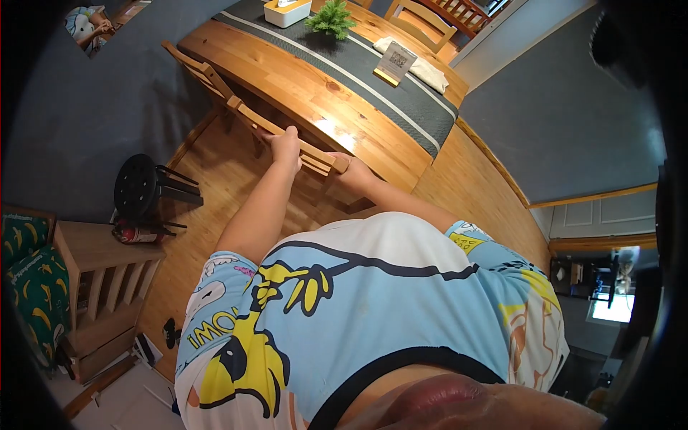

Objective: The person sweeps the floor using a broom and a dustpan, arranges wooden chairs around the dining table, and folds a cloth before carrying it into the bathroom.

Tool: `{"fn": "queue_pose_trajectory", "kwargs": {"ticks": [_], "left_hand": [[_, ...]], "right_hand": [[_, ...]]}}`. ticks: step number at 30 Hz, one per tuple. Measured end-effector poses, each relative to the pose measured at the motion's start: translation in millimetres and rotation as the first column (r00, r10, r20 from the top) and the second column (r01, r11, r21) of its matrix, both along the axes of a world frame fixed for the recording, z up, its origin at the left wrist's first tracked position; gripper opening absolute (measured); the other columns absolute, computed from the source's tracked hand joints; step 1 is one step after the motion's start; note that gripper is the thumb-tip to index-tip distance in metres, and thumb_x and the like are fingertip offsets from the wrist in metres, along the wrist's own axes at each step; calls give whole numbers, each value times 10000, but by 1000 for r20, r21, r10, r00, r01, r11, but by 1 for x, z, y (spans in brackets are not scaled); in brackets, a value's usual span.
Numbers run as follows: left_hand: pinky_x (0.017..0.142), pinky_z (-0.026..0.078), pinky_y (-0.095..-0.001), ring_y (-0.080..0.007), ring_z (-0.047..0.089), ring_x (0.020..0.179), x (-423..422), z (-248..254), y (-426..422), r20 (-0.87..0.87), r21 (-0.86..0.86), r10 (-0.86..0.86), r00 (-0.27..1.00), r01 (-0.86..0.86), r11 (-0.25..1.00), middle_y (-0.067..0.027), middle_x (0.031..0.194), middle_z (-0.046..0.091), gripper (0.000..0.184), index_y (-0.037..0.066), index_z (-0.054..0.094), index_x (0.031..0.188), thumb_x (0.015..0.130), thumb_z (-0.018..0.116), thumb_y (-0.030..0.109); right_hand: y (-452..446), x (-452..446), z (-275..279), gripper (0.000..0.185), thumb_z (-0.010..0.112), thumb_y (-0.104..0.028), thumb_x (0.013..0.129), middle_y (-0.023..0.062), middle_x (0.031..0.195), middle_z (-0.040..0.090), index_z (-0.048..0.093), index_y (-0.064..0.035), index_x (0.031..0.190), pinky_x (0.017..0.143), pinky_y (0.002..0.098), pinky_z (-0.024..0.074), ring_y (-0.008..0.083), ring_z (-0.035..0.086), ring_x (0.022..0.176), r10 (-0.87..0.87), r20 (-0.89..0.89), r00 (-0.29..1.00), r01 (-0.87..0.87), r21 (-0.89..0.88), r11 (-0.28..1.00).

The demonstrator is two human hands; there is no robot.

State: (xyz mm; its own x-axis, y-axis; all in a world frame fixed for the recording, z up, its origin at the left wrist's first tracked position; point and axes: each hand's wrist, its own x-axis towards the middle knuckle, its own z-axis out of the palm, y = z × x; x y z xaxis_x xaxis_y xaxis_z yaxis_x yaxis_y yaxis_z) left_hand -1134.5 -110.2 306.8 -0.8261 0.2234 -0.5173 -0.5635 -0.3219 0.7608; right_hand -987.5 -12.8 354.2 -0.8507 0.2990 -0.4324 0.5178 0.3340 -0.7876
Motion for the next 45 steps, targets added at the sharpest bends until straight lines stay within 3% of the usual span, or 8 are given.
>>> {"fn": "queue_pose_trajectory", "kwargs": {"ticks": [6,11,24,26,28,32,37,45], "left_hand": [[956,390,-395,-286,434,1135,-4,33,-11,55,25,-123,991,122,992,-214,1331,303,931,190,-175,1407,775,482,-3],[746,484,-601,-360,475,1075,-13,39,-11,95,-11,-263,960,266,964,-206,1324,314,945,342,-279,1332,832,488,110],[806,461,-626,-420,507,1064,-27,34,-5,200,41,-384,901,384,922,-223,1332,312,912,308,-261,1334,840,475,91],[781,474,-627,-423,524,1046,-22,53,-9,194,23,-382,904,385,923,-226,1301,353,896,283,-237,1340,838,480,95],[774,483,-619,-416,533,1047,-20,53,-12,165,31,-426,890,427,904,-236,1261,405,669,116,39,1378,863,465,154],[730,511,-605,-414,523,1025,-29,28,-4,131,93,-412,902,403,910,-239,1180,425,487,19,227,1240,838,483,120],[745,504,-618,-421,512,1059,-26,49,1,110,2,-336,936,337,941,-250,1210,408,568,70,131,1288,844,483,109],[727,497,-632,-417,527,1039,-40,24,17,111,104,-434,894,424,900,-243,1271,368,760,191,-104,1336,859,482,111]], "right_hand": [[0,-4,-3,463,618,-37,730,50,995,641,561,-110,1184,809,270,457,133,577,892,-10,-61,998,10,-6,1000],[5,-9,-6,504,624,-40,704,47,950,641,562,-127,1197,777,275,460,141,578,853,-17,-39,999,18,48,999],[15,-11,-16,518,643,-53,697,20,944,640,565,-130,1203,763,260,460,113,574,841,-42,-22,999,44,109,993],[18,-12,-18,519,650,-71,693,31,920,645,566,-139,1201,747,275,468,139,584,819,-26,-39,999,30,108,994],[18,-11,-18,521,656,-89,689,43,895,650,566,-148,1198,730,291,476,165,593,796,-5,-47,999,9,103,995],[11,-13,-3,518,656,-93,702,24,926,644,564,-121,1211,719,276,477,129,584,805,-8,-26,1000,12,175,985],[17,-19,7,496,640,-89,712,57,923,646,563,-90,1202,734,289,480,149,592,816,-27,0,1000,27,161,987],[38,-20,-19,513,661,-87,682,64,908,649,573,-108,1188,740,298,482,169,600,820,-42,-73,996,53,162,985]]}}
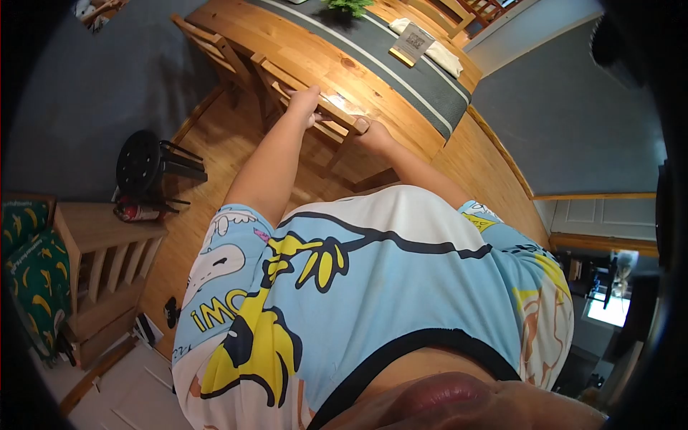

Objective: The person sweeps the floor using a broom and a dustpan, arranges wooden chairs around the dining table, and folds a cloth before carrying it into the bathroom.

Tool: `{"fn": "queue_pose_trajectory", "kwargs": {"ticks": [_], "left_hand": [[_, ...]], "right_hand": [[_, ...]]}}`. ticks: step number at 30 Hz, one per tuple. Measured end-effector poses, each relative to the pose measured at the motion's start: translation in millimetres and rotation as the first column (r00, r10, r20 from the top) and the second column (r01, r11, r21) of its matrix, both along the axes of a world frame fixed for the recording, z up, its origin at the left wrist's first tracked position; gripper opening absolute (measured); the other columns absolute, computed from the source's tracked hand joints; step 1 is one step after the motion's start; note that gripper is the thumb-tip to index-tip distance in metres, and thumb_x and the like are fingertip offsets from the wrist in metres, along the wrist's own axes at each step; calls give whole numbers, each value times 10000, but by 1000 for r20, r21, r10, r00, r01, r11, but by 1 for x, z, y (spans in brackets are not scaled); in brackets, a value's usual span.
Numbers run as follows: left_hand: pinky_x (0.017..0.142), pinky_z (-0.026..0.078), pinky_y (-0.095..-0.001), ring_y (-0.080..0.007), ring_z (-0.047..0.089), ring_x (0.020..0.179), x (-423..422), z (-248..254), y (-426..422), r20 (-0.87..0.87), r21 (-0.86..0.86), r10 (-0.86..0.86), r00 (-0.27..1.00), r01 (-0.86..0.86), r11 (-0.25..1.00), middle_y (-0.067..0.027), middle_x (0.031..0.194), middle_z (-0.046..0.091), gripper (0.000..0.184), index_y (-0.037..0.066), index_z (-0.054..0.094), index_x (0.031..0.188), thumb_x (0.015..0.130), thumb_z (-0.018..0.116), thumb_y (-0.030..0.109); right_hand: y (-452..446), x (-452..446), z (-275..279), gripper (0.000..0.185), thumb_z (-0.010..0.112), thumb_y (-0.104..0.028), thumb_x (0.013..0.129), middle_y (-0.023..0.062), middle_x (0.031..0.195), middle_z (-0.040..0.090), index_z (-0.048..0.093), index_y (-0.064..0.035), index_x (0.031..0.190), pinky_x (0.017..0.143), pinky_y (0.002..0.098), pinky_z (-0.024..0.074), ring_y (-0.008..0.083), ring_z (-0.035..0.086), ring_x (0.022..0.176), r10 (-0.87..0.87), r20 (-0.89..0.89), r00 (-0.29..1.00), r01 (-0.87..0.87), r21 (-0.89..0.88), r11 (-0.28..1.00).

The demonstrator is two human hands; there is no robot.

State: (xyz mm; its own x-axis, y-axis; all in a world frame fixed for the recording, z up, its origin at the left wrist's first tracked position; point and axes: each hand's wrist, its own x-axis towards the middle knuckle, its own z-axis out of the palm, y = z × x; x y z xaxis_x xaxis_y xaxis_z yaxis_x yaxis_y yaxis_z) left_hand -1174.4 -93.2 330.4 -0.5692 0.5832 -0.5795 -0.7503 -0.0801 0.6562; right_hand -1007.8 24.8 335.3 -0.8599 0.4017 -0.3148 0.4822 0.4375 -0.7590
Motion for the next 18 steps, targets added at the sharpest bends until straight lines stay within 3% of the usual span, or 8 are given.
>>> {"fn": "queue_pose_trajectory", "kwargs": {"ticks": [1,3,7,11,12,14,16,18], "left_hand": [[729,486,-642,-419,529,1032,2,7,0,27,-1,0,1000,0,1000,-234,1293,356,837,233,-199,1341,864,481,125],[699,515,-606,-382,549,1014,7,16,-2,-41,-30,2,999,-3,1000,-240,1235,404,677,82,17,1340,864,491,164],[733,498,-617,-371,541,1023,-2,-2,-1,-42,43,-61,997,63,997,-217,1217,434,656,98,88,1326,842,529,145],[741,492,-636,-365,528,1004,-13,-25,2,-85,31,-46,995,49,998,-181,1190,419,649,125,111,1272,803,560,129],[755,489,-634,-355,529,985,-8,-17,2,-124,-49,-11,992,5,999,-160,1122,427,562,104,198,1237,803,555,131],[755,485,-639,-336,573,891,-13,-28,-1,-81,10,-91,993,92,996,-139,1046,428,362,67,352,1110,816,551,136],[712,494,-652,-353,595,836,-9,-17,2,-96,-81,21,995,-29,996,-147,1085,443,467,107,260,1183,818,551,103],[652,509,-624,-351,554,958,-26,-40,4,-250,-147,17,968,-55,988,-206,1170,422,718,169,102,1323,804,597,128]], "right_hand": [[-1,0,0,502,656,-80,687,63,935,649,577,-106,1183,755,292,477,163,596,835,0,16,1000,0,9,1000],[-2,1,1,492,651,-74,692,62,961,650,581,-104,1179,771,286,472,157,591,850,-26,22,999,25,21,999],[-3,5,7,519,645,-78,698,85,967,645,545,-87,1207,804,312,467,195,590,890,-8,39,999,9,-33,999],[1,39,3,588,633,-141,745,141,1216,510,444,-83,1298,938,344,411,272,505,1100,7,92,996,-17,106,994],[0,59,-1,604,626,-165,760,152,1302,440,415,-84,1321,983,354,383,296,459,1168,37,111,993,-59,201,978],[11,98,-3,602,623,-183,767,144,1344,386,412,-85,1322,1007,360,361,304,421,1201,52,187,981,-72,100,992],[25,136,-7,575,618,-201,773,125,1369,353,436,-86,1306,1020,364,349,310,397,1224,184,265,947,-204,50,978],[46,163,-23,563,619,-205,770,121,1363,359,451,-88,1295,1013,367,356,310,399,1221,127,324,937,-133,-3,991]]}}
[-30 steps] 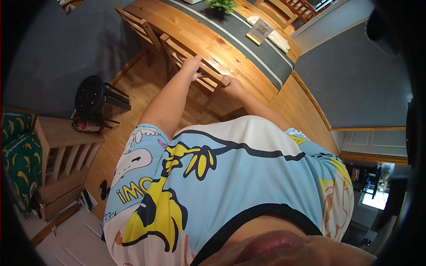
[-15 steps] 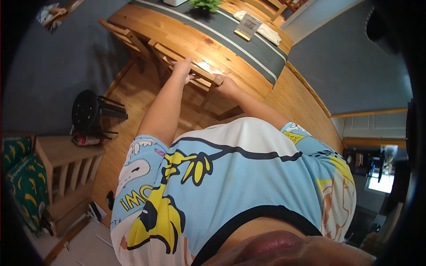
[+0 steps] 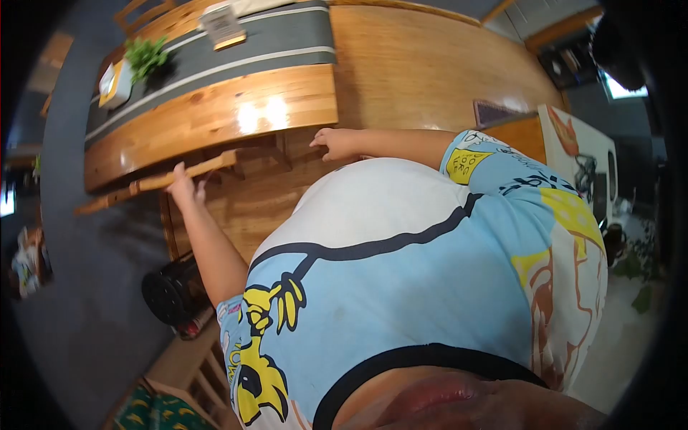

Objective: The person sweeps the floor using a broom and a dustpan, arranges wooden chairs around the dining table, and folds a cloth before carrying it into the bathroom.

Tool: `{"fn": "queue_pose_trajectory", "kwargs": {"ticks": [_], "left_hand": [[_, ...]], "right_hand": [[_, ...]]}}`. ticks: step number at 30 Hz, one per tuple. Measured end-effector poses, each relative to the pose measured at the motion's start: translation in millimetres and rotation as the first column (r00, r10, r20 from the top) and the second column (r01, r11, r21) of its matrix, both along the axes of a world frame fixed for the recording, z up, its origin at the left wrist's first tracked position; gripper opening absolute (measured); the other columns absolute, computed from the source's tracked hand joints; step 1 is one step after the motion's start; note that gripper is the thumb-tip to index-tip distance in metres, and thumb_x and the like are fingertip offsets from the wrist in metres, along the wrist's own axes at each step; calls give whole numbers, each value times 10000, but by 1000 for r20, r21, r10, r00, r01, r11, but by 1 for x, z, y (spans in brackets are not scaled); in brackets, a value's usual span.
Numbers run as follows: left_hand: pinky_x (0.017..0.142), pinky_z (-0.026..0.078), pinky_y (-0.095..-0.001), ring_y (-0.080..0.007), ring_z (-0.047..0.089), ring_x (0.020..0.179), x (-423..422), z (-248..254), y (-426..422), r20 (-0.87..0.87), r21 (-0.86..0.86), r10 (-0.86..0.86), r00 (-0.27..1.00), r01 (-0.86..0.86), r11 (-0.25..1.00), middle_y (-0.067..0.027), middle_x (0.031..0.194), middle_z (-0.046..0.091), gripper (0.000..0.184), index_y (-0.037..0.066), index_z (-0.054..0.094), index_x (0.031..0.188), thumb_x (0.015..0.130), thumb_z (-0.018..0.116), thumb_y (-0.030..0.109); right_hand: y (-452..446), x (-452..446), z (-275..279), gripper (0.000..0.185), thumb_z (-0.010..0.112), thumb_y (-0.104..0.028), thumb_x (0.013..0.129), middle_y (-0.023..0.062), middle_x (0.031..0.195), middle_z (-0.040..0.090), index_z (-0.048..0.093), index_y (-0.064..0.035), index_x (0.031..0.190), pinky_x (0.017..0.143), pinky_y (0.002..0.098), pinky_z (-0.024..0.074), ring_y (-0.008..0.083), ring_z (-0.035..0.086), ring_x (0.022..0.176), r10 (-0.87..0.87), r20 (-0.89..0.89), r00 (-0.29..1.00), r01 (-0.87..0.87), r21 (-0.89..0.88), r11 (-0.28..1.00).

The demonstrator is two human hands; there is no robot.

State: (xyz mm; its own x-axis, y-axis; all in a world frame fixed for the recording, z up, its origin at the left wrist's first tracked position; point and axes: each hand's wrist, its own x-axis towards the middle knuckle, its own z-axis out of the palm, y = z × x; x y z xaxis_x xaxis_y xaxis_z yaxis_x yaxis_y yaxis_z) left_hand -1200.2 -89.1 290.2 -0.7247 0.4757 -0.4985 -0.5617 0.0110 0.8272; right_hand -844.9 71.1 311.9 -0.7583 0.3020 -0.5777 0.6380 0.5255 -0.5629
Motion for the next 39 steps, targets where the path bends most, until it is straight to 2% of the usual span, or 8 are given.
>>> {"fn": "queue_pose_trajectory", "kwargs": {"ticks": [1,3,5,10,22,28,31,39], "left_hand": [[741,508,-559,-367,516,1008,33,40,4,-156,-179,155,976,-182,967,-219,1233,395,916,167,3,1409,767,656,199],[1003,342,-417,-441,381,1152,22,23,0,-649,-631,-167,742,-403,663,-319,1340,237,1119,-21,-54,1400,700,745,329],[1068,206,-404,-420,176,1279,35,30,3,-843,-433,-154,516,-480,763,-323,1368,175,1013,-35,14,1395,729,707,282],[1056,217,-439,-372,286,1248,152,98,94,-935,-354,-346,78,-195,915,-231,1385,208,688,-20,321,1327,732,635,123],[979,219,-658,-439,173,1307,308,101,342,-738,-674,-631,-238,220,706,-168,1388,259,586,241,452,1252,707,658,176],[948,308,-642,-410,217,1298,249,71,453,-673,-739,-709,-211,142,659,-166,1396,251,700,251,397,1297,673,702,162],[941,345,-606,-380,240,1293,187,41,525,-667,-739,-713,-216,72,669,-152,1413,231,777,255,370,1328,641,725,177],[940,362,-610,-339,226,1318,90,-19,619,-202,-976,-917,-345,-9,218,-76,1448,226,782,342,311,1352,704,650,67]], "right_hand": [[7,26,1,551,620,-210,768,117,1358,365,466,-90,1283,1006,370,364,309,401,1218,-23,55,998,24,-17,1000],[23,77,-15,547,627,-219,758,130,1340,380,483,-99,1272,980,377,384,315,426,1187,-66,16,998,66,51,997],[46,121,-28,545,628,-242,757,147,1324,397,491,-95,1264,974,380,389,325,428,1182,-113,51,992,107,122,987],[121,231,-46,564,635,-320,773,182,1271,457,503,-61,1257,981,366,379,338,432,1173,-202,109,973,197,52,979],[261,379,-29,528,620,-280,778,214,1204,512,509,-70,1250,906,353,431,329,519,1087,-533,138,835,521,112,846],[323,407,-136,497,603,-248,791,227,1175,544,514,-50,1239,925,372,423,342,527,1089,-420,43,907,422,-85,903],[347,389,-111,500,605,-260,793,220,1164,554,514,-51,1238,913,370,429,329,536,1080,-507,190,841,515,8,857],[403,375,-14,510,612,-292,797,202,1132,578,513,-54,1238,881,366,446,294,561,1056,-813,272,514,804,178,568]]}}
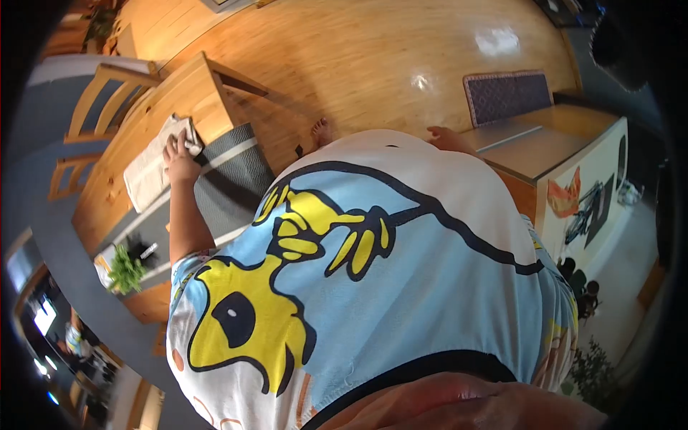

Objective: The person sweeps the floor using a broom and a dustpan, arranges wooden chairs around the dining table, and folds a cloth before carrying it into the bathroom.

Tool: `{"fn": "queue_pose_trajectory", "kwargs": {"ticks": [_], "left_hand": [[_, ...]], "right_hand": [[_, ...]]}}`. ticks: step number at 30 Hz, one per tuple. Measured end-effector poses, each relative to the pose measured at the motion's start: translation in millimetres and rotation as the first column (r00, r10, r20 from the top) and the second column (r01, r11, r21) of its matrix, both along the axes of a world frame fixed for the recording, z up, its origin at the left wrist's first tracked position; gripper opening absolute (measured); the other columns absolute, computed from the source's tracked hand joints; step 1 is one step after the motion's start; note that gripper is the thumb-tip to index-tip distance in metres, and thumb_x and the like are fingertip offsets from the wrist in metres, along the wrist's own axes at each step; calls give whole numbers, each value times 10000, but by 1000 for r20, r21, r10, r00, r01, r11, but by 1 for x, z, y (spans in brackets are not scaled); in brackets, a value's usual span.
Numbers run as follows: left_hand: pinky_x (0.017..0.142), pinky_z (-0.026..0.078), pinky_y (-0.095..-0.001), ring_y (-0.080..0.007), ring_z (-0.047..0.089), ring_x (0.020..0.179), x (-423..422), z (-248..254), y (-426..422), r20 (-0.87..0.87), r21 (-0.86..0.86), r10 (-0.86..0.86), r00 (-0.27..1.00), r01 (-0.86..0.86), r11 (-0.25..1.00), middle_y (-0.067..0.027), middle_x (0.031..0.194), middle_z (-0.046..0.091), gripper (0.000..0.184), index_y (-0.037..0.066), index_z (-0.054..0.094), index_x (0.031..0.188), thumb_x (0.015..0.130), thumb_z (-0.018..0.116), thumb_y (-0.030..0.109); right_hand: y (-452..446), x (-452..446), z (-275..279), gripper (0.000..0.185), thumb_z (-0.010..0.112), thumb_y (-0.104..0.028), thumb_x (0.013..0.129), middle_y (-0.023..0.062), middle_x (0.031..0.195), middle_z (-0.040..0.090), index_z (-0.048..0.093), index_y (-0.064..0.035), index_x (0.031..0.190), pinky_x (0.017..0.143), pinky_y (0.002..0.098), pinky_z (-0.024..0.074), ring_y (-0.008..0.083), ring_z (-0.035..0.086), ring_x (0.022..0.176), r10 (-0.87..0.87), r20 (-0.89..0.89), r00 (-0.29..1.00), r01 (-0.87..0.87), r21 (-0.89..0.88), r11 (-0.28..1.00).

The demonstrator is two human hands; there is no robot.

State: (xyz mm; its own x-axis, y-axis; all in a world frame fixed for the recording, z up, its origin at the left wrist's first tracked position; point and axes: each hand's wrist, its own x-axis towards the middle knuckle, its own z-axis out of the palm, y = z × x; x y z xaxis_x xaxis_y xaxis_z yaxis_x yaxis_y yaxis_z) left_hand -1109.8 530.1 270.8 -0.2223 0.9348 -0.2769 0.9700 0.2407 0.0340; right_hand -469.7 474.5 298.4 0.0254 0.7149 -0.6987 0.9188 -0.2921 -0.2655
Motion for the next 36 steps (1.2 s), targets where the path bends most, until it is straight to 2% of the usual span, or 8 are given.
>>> {"fn": "queue_pose_trajectory", "kwargs": {"ticks": [3,10,16,18,20,26,30,36], "left_hand": [[992,386,-409,-336,334,1257,-21,-7,2,48,149,-29,998,22,989,-90,1380,350,607,308,443,1283,774,483,-19],[863,446,-390,-347,582,958,-79,16,35,109,524,260,959,-277,805,-187,1013,620,403,56,603,1100,718,679,158],[766,462,-343,-244,610,841,11,153,-10,230,810,174,958,-287,511,-128,904,638,290,2,601,1037,772,623,117],[807,446,-336,-239,587,863,57,185,-50,467,748,-41,883,-369,552,-117,918,619,272,-29,580,1041,795,580,86],[838,431,-339,-253,568,886,105,208,-85,201,795,-73,977,-119,594,-134,927,595,237,-46,567,1026,817,523,54],[912,391,-319,-231,517,1019,242,211,-173,326,423,268,907,-393,816,-125,1083,535,333,-38,477,1155,825,477,7],[897,375,-267,-147,477,1019,302,195,-218,923,172,153,353,-735,657,-69,1108,494,345,4,464,1201,857,483,23],[884,370,-232,-97,482,982,391,252,-251,998,-63,-2,-67,-940,334,-37,1092,512,392,33,401,1244,861,486,11]], "right_hand": [[2,11,-13,481,606,-246,811,204,1143,572,512,-17,1223,886,374,450,323,552,1060,-63,-74,995,69,80,994],[13,36,-61,470,603,-289,828,164,1086,605,521,-48,1223,846,350,460,275,588,993,179,-200,963,-202,-104,974],[63,50,-56,454,591,-279,839,153,1076,612,522,-50,1224,843,336,457,261,586,992,227,-347,910,-257,-45,965],[90,37,-32,446,584,-275,847,142,1080,613,520,-54,1228,848,326,453,249,583,993,279,-363,889,-309,-26,951],[110,26,-27,435,571,-294,849,142,1075,621,532,-68,1218,859,324,448,251,584,1002,274,-457,846,-306,5,952],[161,-65,20,434,561,-273,889,65,1194,552,486,-94,1277,879,315,423,151,507,1090,111,-706,699,-326,-176,929],[135,-164,68,416,492,-249,928,42,1229,510,452,-70,1302,943,301,375,123,451,1151,-66,-947,313,-461,-212,862],[37,-206,200,432,476,-225,936,59,1215,511,421,-29,1317,992,291,336,134,452,1153,-198,-978,64,-833,-162,530]]}}
